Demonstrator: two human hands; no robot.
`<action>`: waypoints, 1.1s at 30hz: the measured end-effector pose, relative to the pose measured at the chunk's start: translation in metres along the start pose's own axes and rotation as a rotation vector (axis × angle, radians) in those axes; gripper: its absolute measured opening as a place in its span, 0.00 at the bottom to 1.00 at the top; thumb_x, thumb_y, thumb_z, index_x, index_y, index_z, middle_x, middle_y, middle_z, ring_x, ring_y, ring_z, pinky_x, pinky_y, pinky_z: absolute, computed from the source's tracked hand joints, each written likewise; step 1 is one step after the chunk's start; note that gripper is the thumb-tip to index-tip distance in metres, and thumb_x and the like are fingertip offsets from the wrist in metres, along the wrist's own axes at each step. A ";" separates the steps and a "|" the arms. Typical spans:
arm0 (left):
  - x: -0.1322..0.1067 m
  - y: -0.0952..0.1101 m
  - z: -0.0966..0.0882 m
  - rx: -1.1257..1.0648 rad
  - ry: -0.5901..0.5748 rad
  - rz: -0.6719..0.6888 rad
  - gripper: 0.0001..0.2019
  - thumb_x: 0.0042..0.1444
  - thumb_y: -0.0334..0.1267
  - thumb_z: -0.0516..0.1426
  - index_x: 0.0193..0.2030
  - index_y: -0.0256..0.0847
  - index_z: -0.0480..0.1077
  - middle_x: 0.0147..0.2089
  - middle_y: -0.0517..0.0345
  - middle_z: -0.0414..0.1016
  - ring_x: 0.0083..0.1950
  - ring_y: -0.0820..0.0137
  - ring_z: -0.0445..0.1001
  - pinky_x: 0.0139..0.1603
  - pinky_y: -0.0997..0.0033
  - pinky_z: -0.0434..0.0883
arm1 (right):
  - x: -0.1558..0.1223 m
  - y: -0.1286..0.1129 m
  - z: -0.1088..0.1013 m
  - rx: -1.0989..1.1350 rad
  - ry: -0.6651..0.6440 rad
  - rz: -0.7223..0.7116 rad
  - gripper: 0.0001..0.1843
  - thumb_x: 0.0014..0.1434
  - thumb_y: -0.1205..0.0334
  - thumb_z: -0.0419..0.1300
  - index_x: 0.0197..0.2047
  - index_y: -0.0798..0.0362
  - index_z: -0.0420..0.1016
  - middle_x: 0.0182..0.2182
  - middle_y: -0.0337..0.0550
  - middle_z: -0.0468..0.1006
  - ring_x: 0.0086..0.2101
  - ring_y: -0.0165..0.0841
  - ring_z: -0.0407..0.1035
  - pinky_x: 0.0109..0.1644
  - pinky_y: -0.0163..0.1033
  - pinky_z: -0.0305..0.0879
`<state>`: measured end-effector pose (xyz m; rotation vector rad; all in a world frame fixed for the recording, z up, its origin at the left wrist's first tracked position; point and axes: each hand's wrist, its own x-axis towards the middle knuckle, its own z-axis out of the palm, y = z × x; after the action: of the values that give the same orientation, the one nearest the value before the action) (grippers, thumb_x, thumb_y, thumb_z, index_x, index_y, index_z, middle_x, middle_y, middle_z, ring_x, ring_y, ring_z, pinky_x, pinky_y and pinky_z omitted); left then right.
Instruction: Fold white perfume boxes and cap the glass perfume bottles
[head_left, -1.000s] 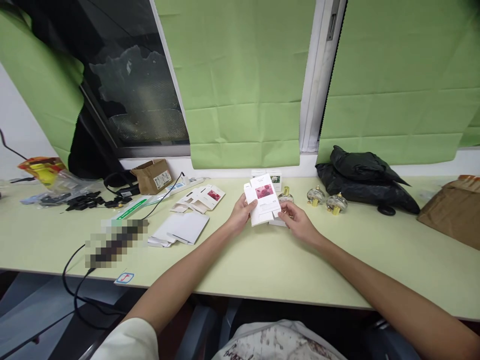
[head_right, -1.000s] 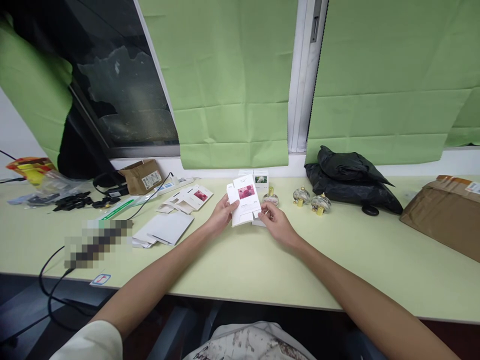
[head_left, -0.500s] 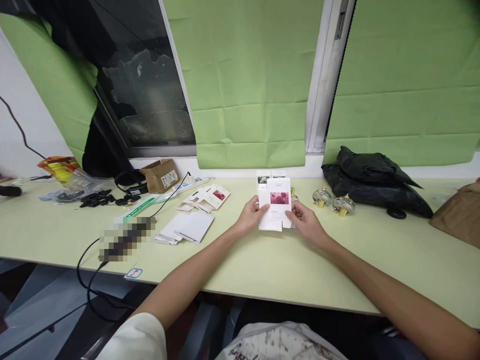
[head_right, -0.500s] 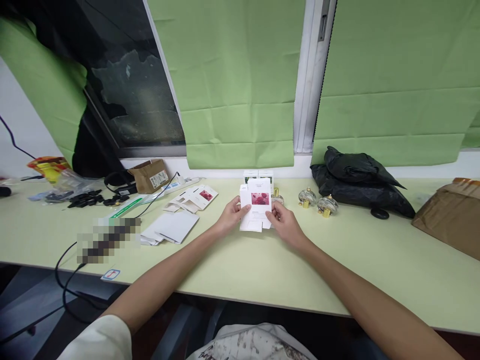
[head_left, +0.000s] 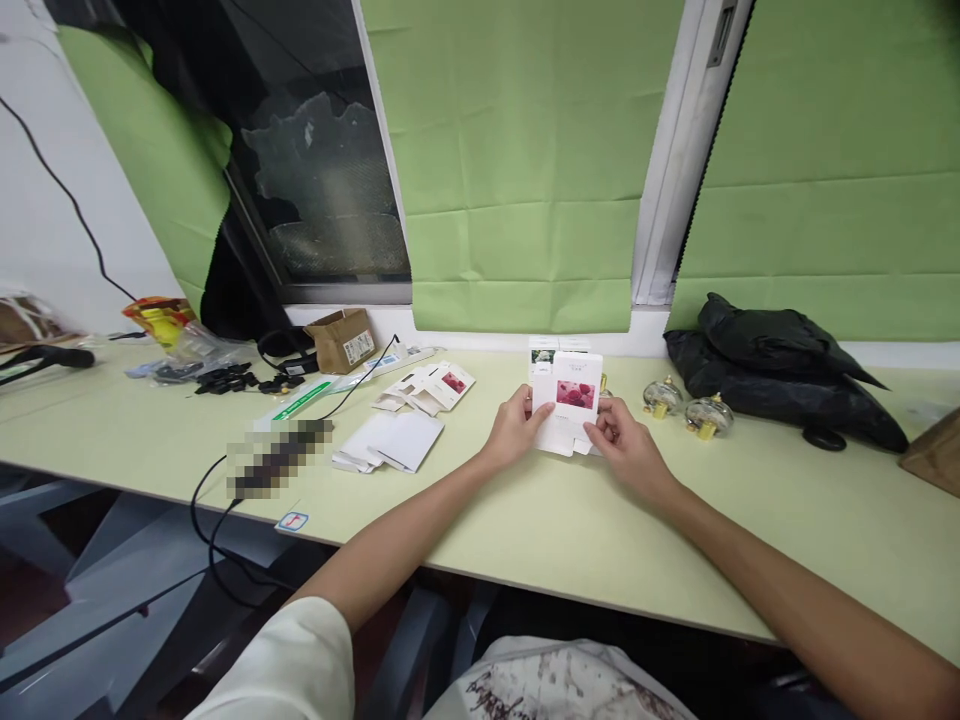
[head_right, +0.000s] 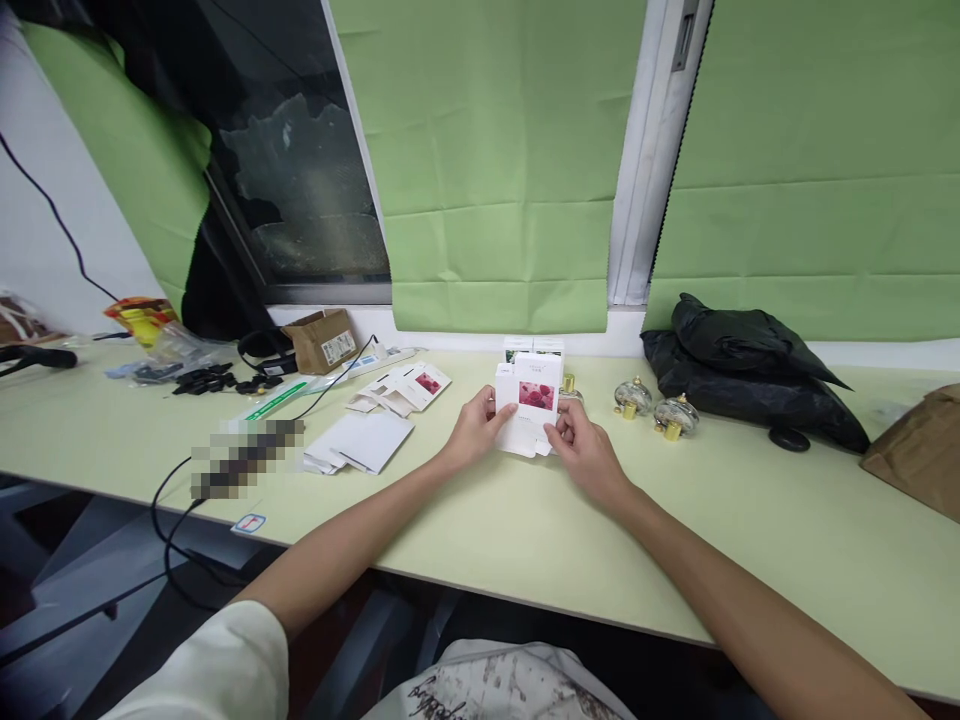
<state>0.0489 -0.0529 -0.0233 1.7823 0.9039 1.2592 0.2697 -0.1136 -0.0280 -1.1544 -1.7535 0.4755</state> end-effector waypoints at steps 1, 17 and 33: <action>-0.001 0.002 0.000 0.016 0.007 0.011 0.20 0.63 0.55 0.61 0.48 0.41 0.69 0.49 0.48 0.83 0.46 0.60 0.82 0.41 0.65 0.77 | 0.000 0.000 -0.001 -0.008 -0.001 -0.002 0.16 0.69 0.49 0.56 0.55 0.47 0.66 0.28 0.34 0.67 0.28 0.33 0.62 0.34 0.38 0.58; -0.001 -0.003 0.007 -0.253 -0.040 -0.024 0.24 0.59 0.56 0.65 0.50 0.39 0.68 0.48 0.47 0.83 0.44 0.62 0.83 0.42 0.65 0.79 | -0.004 -0.001 0.003 -0.014 0.076 -0.001 0.18 0.69 0.49 0.56 0.57 0.47 0.65 0.29 0.34 0.65 0.28 0.32 0.62 0.32 0.38 0.59; -0.003 0.004 0.003 -0.104 -0.050 0.012 0.24 0.64 0.56 0.60 0.56 0.39 0.67 0.50 0.46 0.82 0.45 0.61 0.82 0.40 0.67 0.76 | -0.004 -0.002 0.003 -0.046 0.061 0.008 0.20 0.69 0.47 0.55 0.59 0.47 0.66 0.30 0.36 0.67 0.28 0.34 0.63 0.33 0.39 0.60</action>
<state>0.0519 -0.0577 -0.0215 1.7316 0.7873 1.2412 0.2666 -0.1175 -0.0299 -1.1965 -1.7153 0.4028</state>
